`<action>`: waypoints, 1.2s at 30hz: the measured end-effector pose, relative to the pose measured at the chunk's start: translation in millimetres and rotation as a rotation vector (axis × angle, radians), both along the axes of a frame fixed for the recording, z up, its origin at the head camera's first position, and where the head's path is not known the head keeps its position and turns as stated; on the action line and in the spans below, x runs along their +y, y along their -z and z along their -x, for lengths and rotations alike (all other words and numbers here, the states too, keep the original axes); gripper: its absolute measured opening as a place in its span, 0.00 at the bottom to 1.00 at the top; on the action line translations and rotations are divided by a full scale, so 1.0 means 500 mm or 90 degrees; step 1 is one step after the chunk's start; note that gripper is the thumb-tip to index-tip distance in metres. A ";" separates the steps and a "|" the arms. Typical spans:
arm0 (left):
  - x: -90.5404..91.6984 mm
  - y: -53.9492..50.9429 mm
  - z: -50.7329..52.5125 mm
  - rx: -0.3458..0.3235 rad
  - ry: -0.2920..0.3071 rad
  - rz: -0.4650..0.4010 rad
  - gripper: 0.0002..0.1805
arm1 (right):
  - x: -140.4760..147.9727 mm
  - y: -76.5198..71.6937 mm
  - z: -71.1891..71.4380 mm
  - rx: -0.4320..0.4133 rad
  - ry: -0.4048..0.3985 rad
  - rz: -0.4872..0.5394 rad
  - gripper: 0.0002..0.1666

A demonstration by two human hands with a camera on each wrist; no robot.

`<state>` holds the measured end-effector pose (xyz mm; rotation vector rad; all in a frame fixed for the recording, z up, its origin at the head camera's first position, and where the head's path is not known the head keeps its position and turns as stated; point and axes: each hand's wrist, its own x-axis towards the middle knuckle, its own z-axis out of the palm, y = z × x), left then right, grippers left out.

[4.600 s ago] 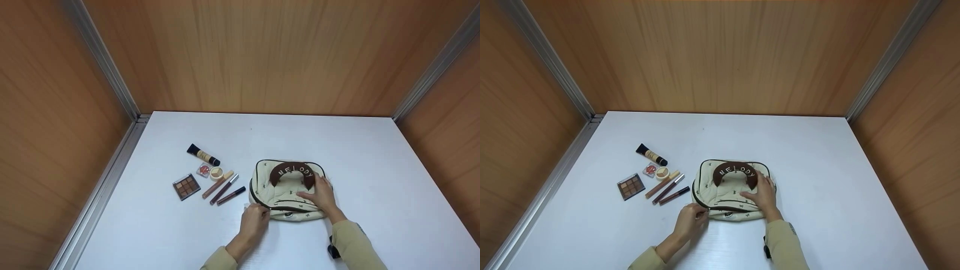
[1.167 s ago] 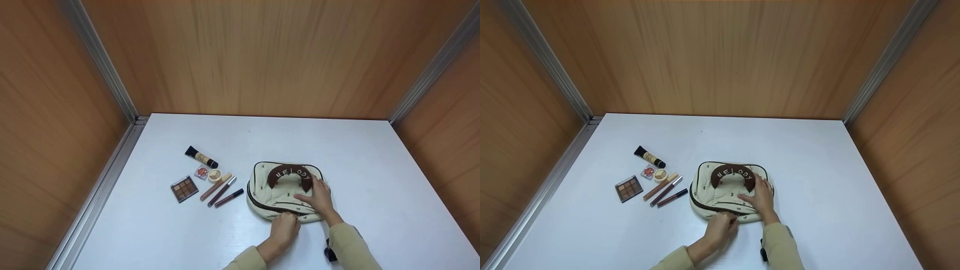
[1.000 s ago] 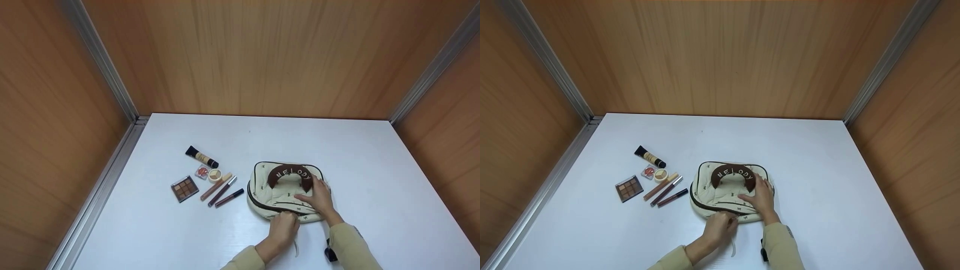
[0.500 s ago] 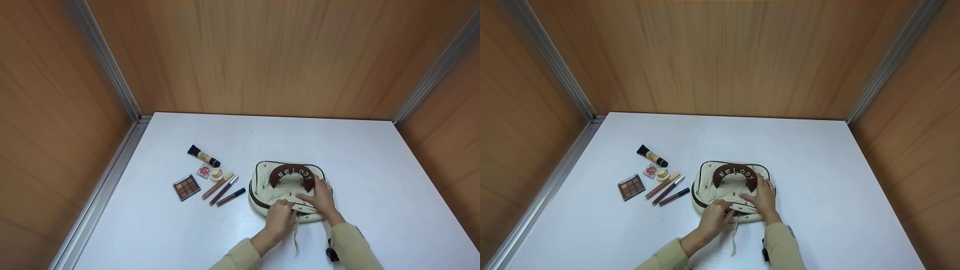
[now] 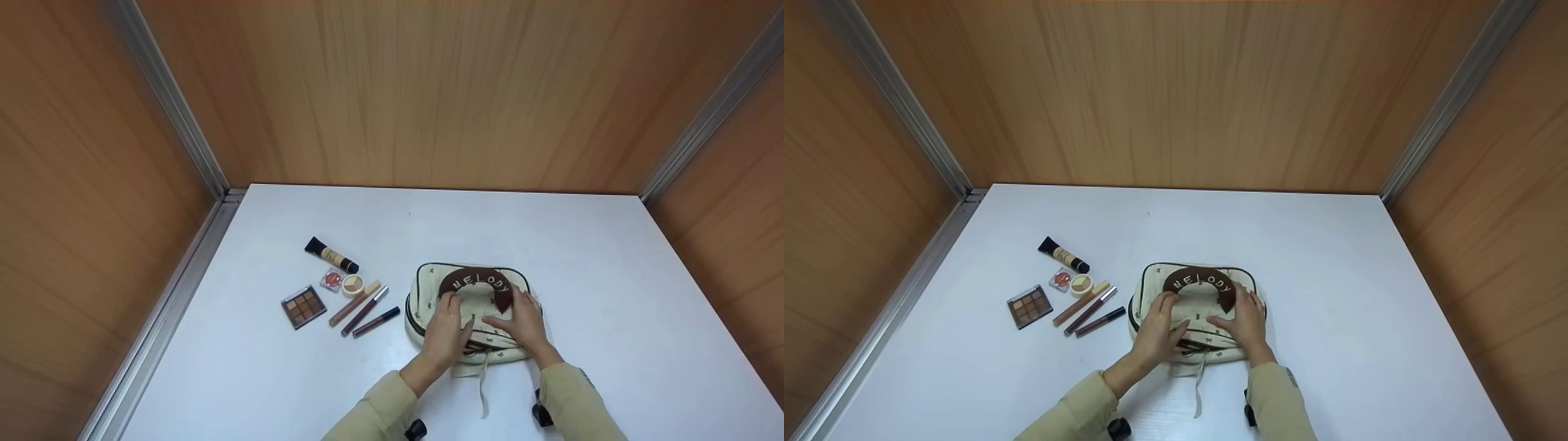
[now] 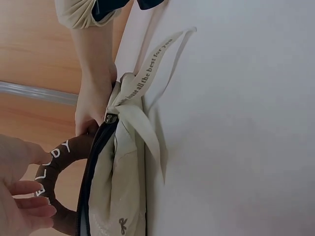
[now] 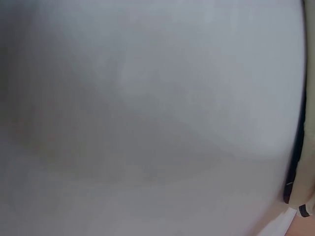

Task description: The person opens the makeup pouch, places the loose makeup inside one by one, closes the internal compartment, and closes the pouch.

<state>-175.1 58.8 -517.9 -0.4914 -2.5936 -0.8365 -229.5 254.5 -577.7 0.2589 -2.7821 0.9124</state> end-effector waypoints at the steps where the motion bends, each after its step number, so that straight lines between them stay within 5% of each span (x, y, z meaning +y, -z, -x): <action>1: -0.001 -0.001 0.004 -0.006 -0.001 -0.009 0.26 | 0.000 0.000 0.000 0.001 0.000 0.000 0.56; 8: -0.017 0.002 0.030 0.006 -0.011 -0.021 0.36 | 0.000 -0.002 0.000 0.000 -0.004 -0.015 0.58; 15: -0.034 0.017 0.057 -0.011 0.027 -0.033 0.40 | 0.002 -0.003 -0.004 -0.011 -0.003 -0.017 0.58; 25: -0.049 0.040 0.100 -0.062 0.061 -0.037 0.41 | 0.002 -0.006 -0.001 -0.004 -0.009 -0.002 0.57; 36: -0.064 0.056 0.123 -0.085 0.083 -0.012 0.37 | 0.001 -0.001 -0.001 0.005 -0.008 0.009 0.56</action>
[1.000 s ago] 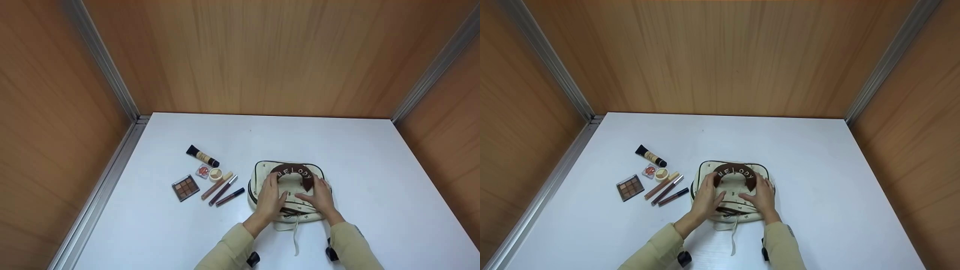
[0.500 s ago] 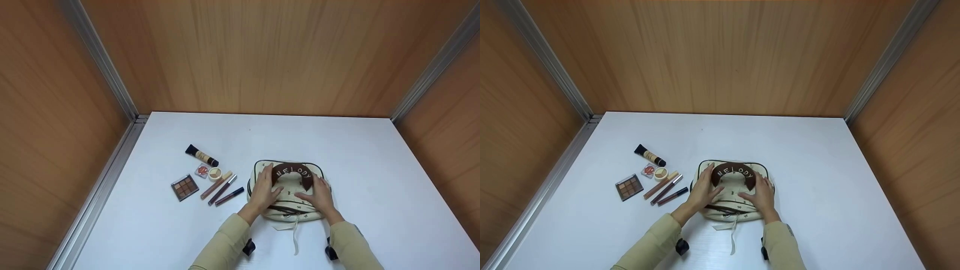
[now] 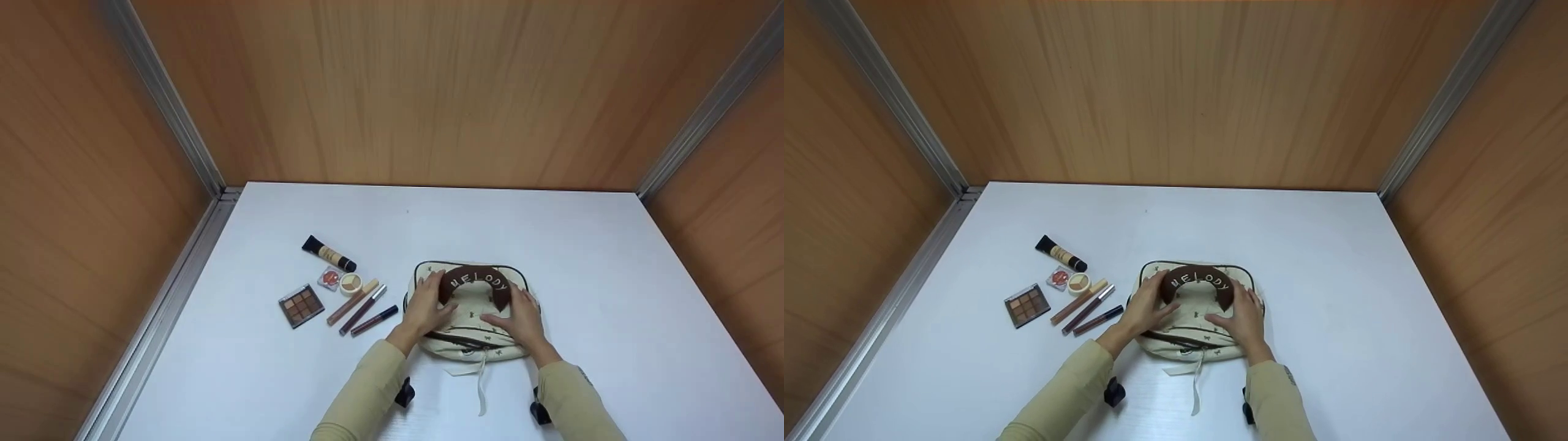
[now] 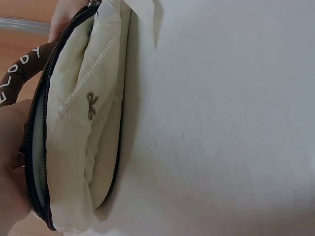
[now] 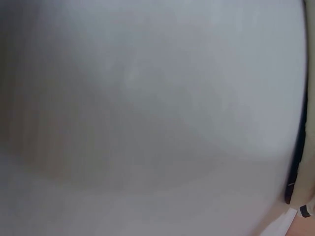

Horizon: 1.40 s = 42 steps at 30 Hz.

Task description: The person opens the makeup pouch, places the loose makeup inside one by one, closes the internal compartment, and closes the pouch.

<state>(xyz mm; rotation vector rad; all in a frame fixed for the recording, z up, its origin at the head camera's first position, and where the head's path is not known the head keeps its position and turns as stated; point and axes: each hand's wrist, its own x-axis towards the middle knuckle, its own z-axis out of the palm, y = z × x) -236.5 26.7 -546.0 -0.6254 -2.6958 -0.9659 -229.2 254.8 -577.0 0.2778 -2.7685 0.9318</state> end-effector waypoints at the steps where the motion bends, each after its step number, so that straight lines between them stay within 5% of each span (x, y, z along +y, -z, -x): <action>1: -0.002 0.001 0.002 0.001 -0.001 0.007 0.37 | 0.000 0.001 0.000 0.003 -0.001 -0.001 0.56; 15: -0.021 0.018 0.019 0.006 0.007 0.083 0.32 | 0.002 0.002 0.001 0.007 -0.004 -0.002 0.56; 24: -0.024 0.033 0.023 0.037 0.019 0.054 0.30 | 0.002 0.002 0.002 -0.005 0.004 -0.011 0.57; 26: -0.025 0.051 0.030 0.056 0.023 0.049 0.31 | 0.002 0.002 0.001 -0.003 0.000 -0.013 0.57; 37: -0.017 0.035 0.015 0.008 -0.004 0.116 0.33 | 0.002 -0.003 -0.004 0.011 -0.020 -0.038 0.55; 42: -0.021 0.055 0.023 0.022 0.009 0.088 0.33 | 0.000 -0.009 -0.004 0.029 -0.029 -0.032 0.54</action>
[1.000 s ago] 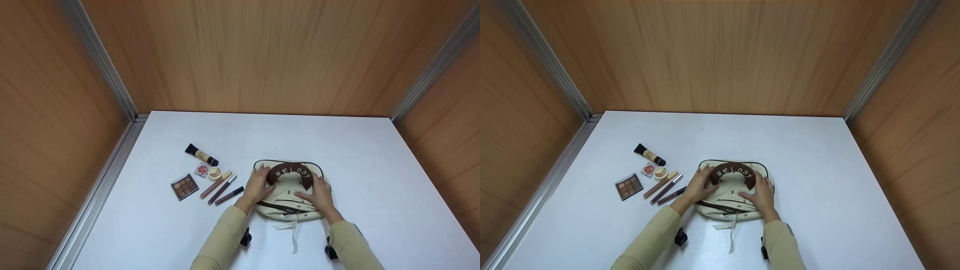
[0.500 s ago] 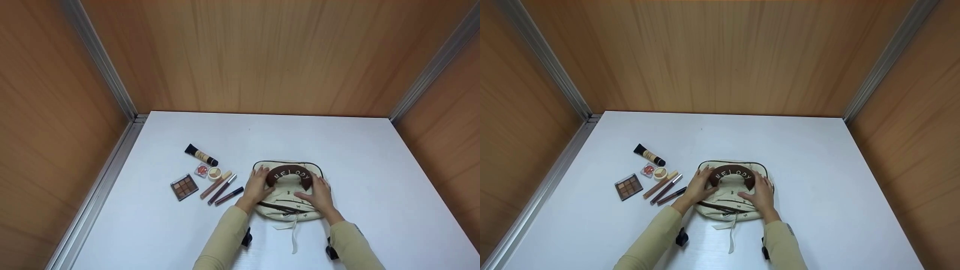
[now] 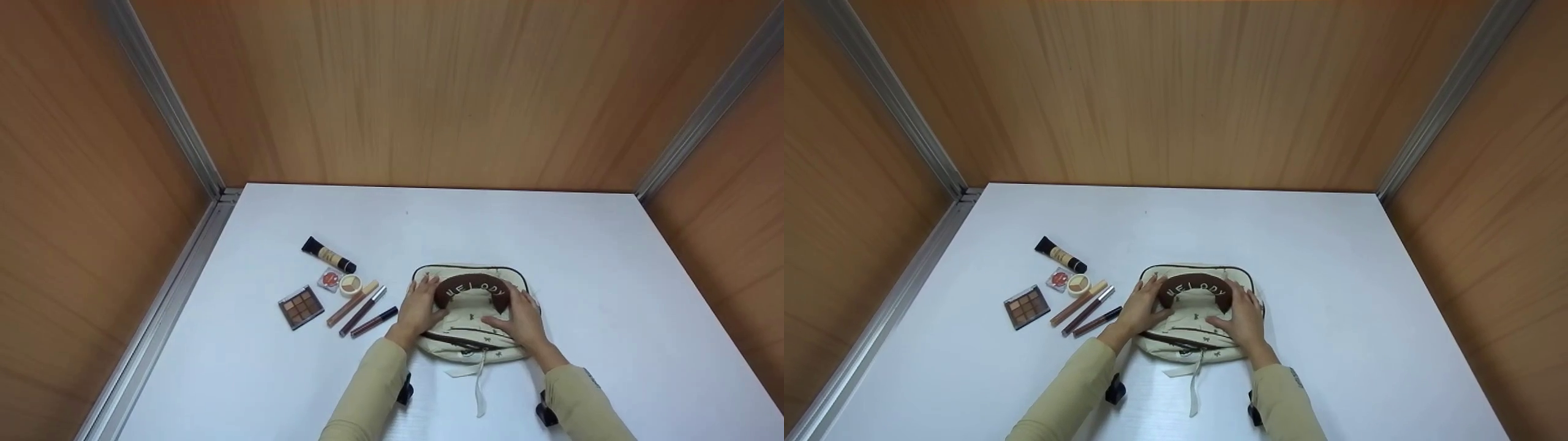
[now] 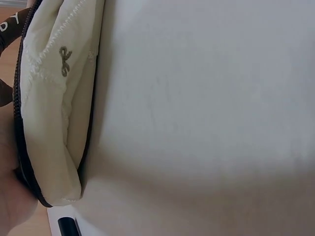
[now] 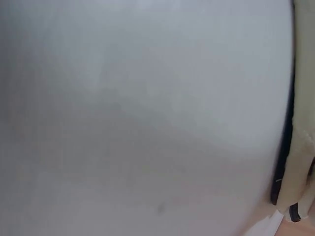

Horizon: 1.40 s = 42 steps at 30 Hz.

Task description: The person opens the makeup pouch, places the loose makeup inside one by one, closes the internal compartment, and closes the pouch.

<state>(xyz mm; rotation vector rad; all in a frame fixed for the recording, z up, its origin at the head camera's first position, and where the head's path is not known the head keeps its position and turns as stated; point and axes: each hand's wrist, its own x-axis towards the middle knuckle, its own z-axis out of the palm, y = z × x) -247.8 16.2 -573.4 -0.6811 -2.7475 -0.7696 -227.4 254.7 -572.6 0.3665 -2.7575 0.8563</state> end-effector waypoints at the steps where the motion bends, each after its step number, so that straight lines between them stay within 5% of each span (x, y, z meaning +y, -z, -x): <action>1: -0.001 0.000 0.000 0.000 -0.002 0.001 0.33 | -0.001 -0.002 0.000 0.001 -0.003 0.005 0.54; 3: -0.002 0.001 0.001 0.001 -0.008 0.006 0.33 | -0.003 -0.006 -0.001 -0.003 -0.006 0.014 0.53; 4: -0.002 -0.015 -0.007 -0.015 -0.015 0.012 0.32 | -0.004 -0.008 -0.002 -0.006 -0.006 0.018 0.52; 17: 0.003 -0.023 -0.009 -0.032 -0.029 0.048 0.34 | 0.001 -0.042 -0.033 -0.083 -0.012 0.144 0.43; 42: 0.006 -0.024 -0.009 -0.031 -0.033 0.051 0.34 | -0.063 -0.073 -0.151 -0.008 0.102 0.280 0.27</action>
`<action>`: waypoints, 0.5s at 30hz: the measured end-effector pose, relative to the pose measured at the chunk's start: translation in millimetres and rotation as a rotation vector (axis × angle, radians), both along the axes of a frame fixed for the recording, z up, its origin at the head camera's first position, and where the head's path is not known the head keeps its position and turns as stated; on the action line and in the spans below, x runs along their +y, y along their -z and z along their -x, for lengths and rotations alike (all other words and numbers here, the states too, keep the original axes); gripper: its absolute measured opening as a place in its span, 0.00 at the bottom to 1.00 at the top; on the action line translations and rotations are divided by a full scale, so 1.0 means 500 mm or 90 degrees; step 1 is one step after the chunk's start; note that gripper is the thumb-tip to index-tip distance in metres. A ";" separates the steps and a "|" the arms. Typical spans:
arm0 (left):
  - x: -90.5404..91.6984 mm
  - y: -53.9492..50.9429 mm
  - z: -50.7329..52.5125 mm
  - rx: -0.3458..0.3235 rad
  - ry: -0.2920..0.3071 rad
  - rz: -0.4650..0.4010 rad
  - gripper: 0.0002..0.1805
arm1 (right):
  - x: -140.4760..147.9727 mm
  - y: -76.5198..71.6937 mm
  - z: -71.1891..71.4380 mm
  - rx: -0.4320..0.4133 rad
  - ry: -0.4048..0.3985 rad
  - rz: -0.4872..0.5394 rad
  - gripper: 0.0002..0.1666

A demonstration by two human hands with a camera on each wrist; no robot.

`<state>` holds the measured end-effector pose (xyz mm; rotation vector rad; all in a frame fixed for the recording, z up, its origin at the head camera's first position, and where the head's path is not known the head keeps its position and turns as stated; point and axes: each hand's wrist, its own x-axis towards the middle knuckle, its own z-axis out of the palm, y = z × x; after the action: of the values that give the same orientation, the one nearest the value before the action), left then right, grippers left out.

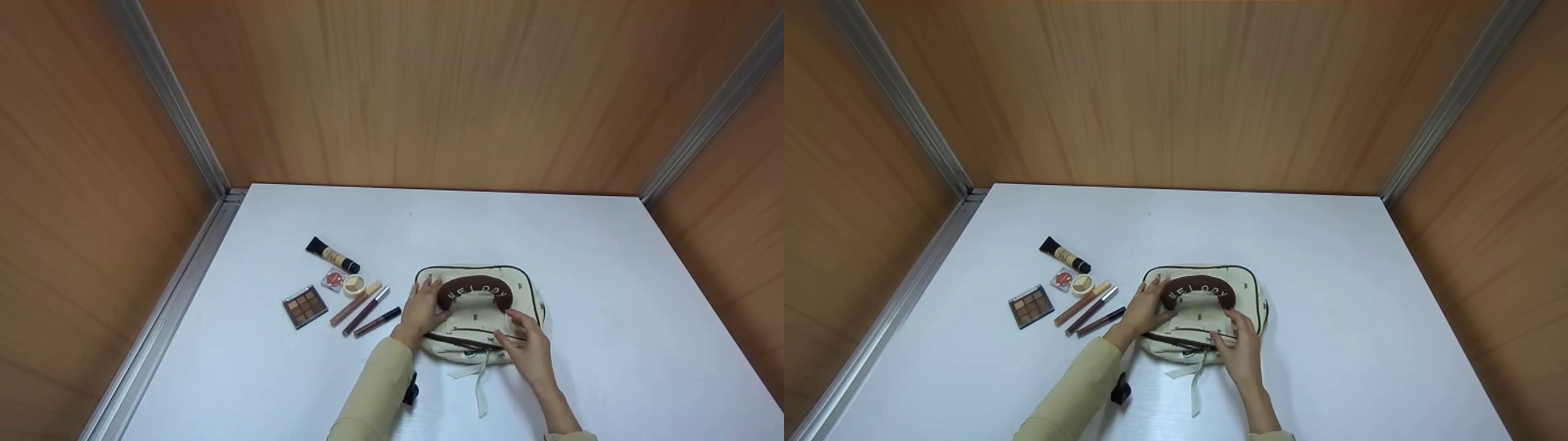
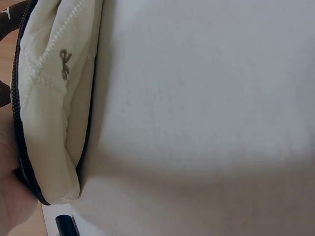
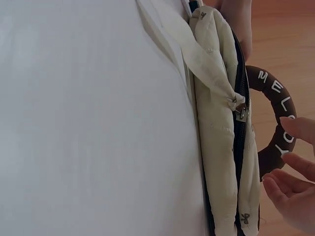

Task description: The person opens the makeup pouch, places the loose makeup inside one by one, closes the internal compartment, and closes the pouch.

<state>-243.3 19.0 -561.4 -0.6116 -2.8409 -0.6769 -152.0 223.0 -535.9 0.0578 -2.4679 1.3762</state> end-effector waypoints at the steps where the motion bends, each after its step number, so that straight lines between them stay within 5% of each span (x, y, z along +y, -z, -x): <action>1: 0.000 0.000 0.000 0.002 0.000 -0.001 0.34 | -0.002 0.000 -0.003 0.001 0.007 0.003 0.26; 15: 0.001 0.003 0.001 0.012 -0.001 0.001 0.33 | -0.021 0.010 -0.032 -0.050 0.068 0.000 0.10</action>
<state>-243.7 19.3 -562.9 -0.6137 -2.8251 -0.6652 -136.1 212.6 -541.1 -0.1284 -2.4956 1.3588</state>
